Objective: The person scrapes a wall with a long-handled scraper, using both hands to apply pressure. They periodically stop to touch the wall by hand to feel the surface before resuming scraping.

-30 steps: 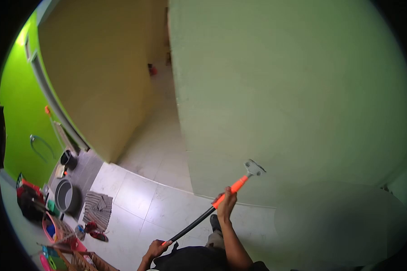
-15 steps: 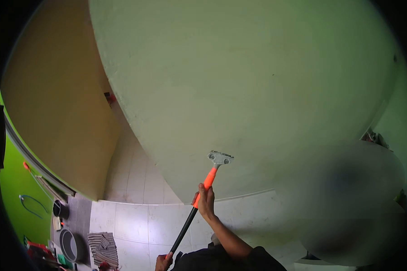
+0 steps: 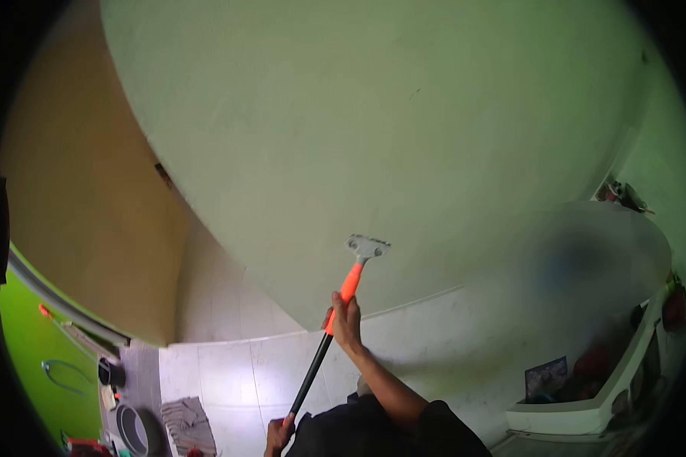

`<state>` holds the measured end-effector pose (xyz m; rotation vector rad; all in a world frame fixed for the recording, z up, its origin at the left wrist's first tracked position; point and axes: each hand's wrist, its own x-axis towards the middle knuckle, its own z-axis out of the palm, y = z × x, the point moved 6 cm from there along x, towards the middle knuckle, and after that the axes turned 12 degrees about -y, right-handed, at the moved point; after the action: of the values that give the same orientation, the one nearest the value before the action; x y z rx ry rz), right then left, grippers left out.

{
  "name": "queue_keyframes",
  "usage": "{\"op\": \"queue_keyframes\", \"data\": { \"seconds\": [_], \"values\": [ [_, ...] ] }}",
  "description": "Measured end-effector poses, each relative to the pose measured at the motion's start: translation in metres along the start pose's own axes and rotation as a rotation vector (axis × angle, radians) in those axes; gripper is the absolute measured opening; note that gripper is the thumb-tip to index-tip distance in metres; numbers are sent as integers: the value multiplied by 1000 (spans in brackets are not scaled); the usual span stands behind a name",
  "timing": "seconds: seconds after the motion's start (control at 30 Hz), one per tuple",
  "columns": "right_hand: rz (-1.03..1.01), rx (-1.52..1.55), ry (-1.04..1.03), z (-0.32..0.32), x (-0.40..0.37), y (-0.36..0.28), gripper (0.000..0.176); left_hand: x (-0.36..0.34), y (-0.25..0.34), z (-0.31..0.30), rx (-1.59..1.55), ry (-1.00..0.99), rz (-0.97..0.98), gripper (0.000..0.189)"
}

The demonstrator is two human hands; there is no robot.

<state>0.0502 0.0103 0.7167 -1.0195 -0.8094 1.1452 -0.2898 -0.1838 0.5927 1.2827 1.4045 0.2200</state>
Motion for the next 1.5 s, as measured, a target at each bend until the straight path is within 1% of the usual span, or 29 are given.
{"op": "queue_keyframes", "data": {
  "seconds": [0.17,0.23,0.3,0.37,0.47,0.57,0.6,0.7,0.73,0.77,0.8,0.83,0.87,0.9,0.93,1.03,1.07,1.1,1.17,1.23,1.27,1.3,1.37,1.4,1.47,1.5],
  "values": [
    [31,16,16,7,-3,-7,36,-18,22,-14,92,63,-41,68],
    [65,2,23,2,1,-1,34,-28,37,-18,93,73,-94,69],
    [118,-4,20,1,3,-1,32,-34,29,-18,107,78,-228,72],
    [180,-14,12,-6,5,6,30,-45,36,-14,109,100,-257,73],
    [238,17,-34,-17,9,16,27,-61,55,0,105,124,-348,73],
    [251,-5,-113,-25,7,16,25,-79,60,22,47,145,-419,73],
    [267,-11,-155,-27,6,15,27,-85,62,28,18,153,-451,72],
    [215,-53,-255,-20,0,3,30,-88,42,49,-82,185,-414,71],
    [180,-225,-354,-17,0,3,35,-85,40,51,-128,190,-374,70],
    [121,-337,-421,-7,-1,7,35,-79,37,46,-176,196,-333,69],
    [169,-234,-508,12,-7,-1,35,-77,37,41,-223,200,-291,69],
    [217,-133,-596,31,-16,-17,34,-72,42,40,-312,159,-250,67],
    [260,-95,-622,45,-22,-27,32,-64,54,36,-401,120,-208,66],
    [214,-139,-643,51,-23,-38,31,-56,69,35,-490,83,-160,65],
    [183,-110,-628,51,-22,-44,31,-49,83,38,-507,47,-134,62],
    [86,-3,-546,42,-11,-75,30,-17,104,54,-504,-72,-57,62],
    [39,-30,-511,34,-3,-87,29,-4,117,62,-434,-117,-28,62],
    [8,-34,-502,27,4,-103,28,17,111,75,-394,-190,30,63],
    [-79,-69,-483,9,15,-132,27,16,186,78,-370,-235,76,56],
    [-148,-152,-404,-10,25,-164,28,35,217,97,-338,-359,69,49],
    [-170,-190,-360,-25,30,-170,30,45,232,102,-191,-308,267,49],
    [-194,-235,-310,-39,35,-182,30,54,243,111,-141,-233,357,50],
    [-206,-290,-209,-69,44,-197,31,60,268,118,-134,-271,313,49],
    [-208,-338,-179,-84,48,-204,29,65,273,123,-168,-284,301,48],
    [-230,-365,-126,-119,52,-213,32,74,272,133,-228,-312,276,45],
    [-248,-379,-112,-133,54,-218,33,77,273,134,-218,-261,292,45]
  ]
}}
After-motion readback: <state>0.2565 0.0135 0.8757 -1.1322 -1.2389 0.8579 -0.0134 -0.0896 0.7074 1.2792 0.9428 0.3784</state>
